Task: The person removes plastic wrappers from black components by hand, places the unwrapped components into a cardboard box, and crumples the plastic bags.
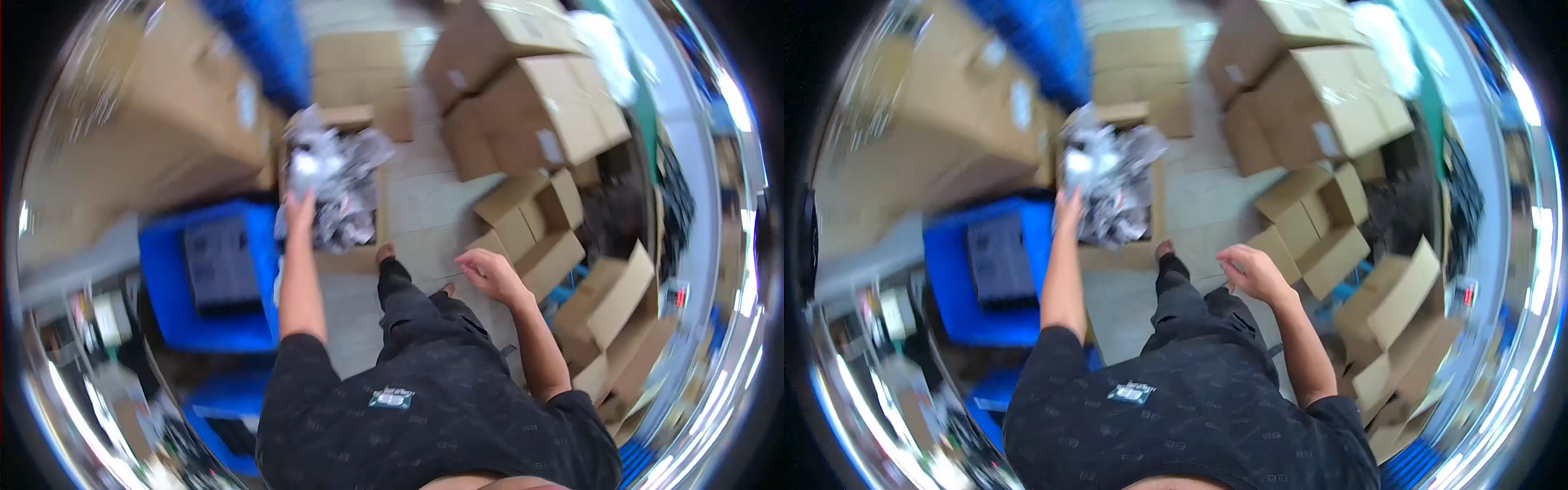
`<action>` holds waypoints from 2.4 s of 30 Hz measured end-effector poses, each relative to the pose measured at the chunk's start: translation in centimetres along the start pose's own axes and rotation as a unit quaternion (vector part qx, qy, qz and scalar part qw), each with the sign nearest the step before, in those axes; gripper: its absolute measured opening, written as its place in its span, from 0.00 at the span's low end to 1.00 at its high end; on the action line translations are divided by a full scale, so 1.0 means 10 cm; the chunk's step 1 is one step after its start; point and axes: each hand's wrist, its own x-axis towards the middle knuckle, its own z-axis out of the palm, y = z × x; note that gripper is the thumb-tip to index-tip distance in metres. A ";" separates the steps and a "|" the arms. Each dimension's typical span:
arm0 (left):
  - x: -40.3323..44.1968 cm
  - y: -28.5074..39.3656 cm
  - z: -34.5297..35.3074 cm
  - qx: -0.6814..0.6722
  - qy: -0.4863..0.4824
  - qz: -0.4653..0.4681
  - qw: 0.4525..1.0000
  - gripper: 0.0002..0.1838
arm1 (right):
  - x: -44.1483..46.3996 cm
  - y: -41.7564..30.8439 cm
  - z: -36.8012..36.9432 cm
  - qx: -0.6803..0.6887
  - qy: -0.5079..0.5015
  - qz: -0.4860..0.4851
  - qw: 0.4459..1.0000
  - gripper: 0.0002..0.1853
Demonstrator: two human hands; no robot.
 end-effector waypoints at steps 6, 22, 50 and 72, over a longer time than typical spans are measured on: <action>-0.57 -0.32 0.50 -0.036 -0.281 -0.027 0.959 0.13 | -1.34 -1.01 -1.36 0.033 0.338 -0.215 0.916 0.12; -3.68 0.29 3.17 0.355 -0.574 0.097 0.732 0.13 | -4.90 -1.01 -1.54 -0.011 0.656 -0.236 0.717 0.11; -8.98 -0.71 9.25 0.336 -0.621 0.199 0.680 0.30 | -6.88 7.50 -1.62 0.251 0.466 0.555 0.641 0.31; -8.42 -1.74 9.34 0.307 -0.426 0.308 0.794 0.19 | -6.60 9.15 -1.22 0.292 0.549 0.500 0.603 0.54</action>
